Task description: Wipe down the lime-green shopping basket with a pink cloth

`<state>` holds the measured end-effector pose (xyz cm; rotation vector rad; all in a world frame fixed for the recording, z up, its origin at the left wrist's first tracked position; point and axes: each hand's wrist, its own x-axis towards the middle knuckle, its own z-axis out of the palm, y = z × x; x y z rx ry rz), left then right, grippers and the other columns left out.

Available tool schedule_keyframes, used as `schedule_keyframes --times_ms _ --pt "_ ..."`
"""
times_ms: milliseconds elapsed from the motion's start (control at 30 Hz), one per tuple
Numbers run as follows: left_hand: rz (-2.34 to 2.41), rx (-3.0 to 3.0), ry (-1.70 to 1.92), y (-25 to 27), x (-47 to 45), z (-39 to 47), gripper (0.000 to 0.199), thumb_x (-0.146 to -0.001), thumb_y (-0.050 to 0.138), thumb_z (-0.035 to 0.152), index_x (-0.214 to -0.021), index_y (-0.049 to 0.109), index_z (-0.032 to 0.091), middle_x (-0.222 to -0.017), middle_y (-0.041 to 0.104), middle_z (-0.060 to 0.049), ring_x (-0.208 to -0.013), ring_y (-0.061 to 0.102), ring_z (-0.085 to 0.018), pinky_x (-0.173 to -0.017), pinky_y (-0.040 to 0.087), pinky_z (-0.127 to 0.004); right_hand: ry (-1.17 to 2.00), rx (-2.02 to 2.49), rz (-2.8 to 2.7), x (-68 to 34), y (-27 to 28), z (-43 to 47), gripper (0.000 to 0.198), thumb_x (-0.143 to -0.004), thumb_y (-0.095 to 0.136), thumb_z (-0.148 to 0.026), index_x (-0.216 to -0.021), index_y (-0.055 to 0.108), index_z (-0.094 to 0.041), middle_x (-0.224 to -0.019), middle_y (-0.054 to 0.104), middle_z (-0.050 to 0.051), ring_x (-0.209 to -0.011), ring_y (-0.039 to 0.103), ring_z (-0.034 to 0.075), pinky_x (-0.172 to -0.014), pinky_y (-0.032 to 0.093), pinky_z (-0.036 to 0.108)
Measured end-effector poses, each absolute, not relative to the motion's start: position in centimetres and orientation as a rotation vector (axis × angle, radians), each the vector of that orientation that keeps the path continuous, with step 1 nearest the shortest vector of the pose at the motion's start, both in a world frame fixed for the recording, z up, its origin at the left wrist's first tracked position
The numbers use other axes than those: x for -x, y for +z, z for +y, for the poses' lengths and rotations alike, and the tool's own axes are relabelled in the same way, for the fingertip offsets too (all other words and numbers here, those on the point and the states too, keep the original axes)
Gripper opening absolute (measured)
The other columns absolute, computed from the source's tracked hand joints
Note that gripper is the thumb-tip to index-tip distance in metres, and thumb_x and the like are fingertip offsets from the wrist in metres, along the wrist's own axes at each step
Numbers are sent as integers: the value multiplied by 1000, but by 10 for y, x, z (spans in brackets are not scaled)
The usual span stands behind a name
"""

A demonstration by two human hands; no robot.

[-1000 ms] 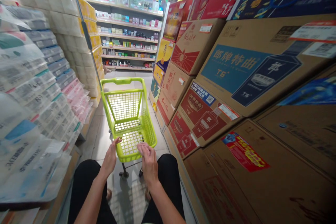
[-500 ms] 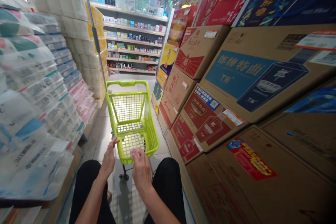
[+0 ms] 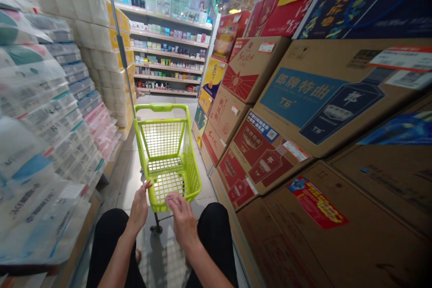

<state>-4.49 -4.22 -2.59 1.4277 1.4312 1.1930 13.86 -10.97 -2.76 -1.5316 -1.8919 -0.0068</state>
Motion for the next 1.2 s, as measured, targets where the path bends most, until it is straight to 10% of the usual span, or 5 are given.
schedule_keyframes --times_ms 300,633,833,1200 --pt "1488 -1530 1135 -24 27 -44 76 -90 12 69 -128 56 20 -126 59 -13 -131 44 -25 -115 31 -51 -70 1546 -1571 -140 -57 -99 49 -90 43 -6 -134 52 -25 -122 53 11 -120 53 22 -101 49 42" --pt "1617 -1722 1034 -28 47 -35 73 -92 11 63 -122 61 20 -128 60 -11 -130 45 -25 -114 31 -50 66 1541 -1513 -176 -71 -94 35 -88 48 -9 -116 61 -26 -105 53 6 -99 57 18 -88 51 32" --pt "1544 -2122 969 -44 39 -25 57 -88 37 62 -119 63 22 -126 61 -10 -134 39 -28 -115 27 -51 123 1743 -979 -233 -61 -80 43 -81 54 -17 -124 54 -18 -116 52 12 -109 56 23 -99 44 39" --pt "1833 -2179 586 -56 16 -46 50 -96 25 48 -138 46 32 -158 25 -4 -148 15 -26 -116 14 -58 370 1748 -900 -228 -70 -64 54 -72 49 -6 -122 63 -21 -127 52 11 -109 58 21 -99 45 32"
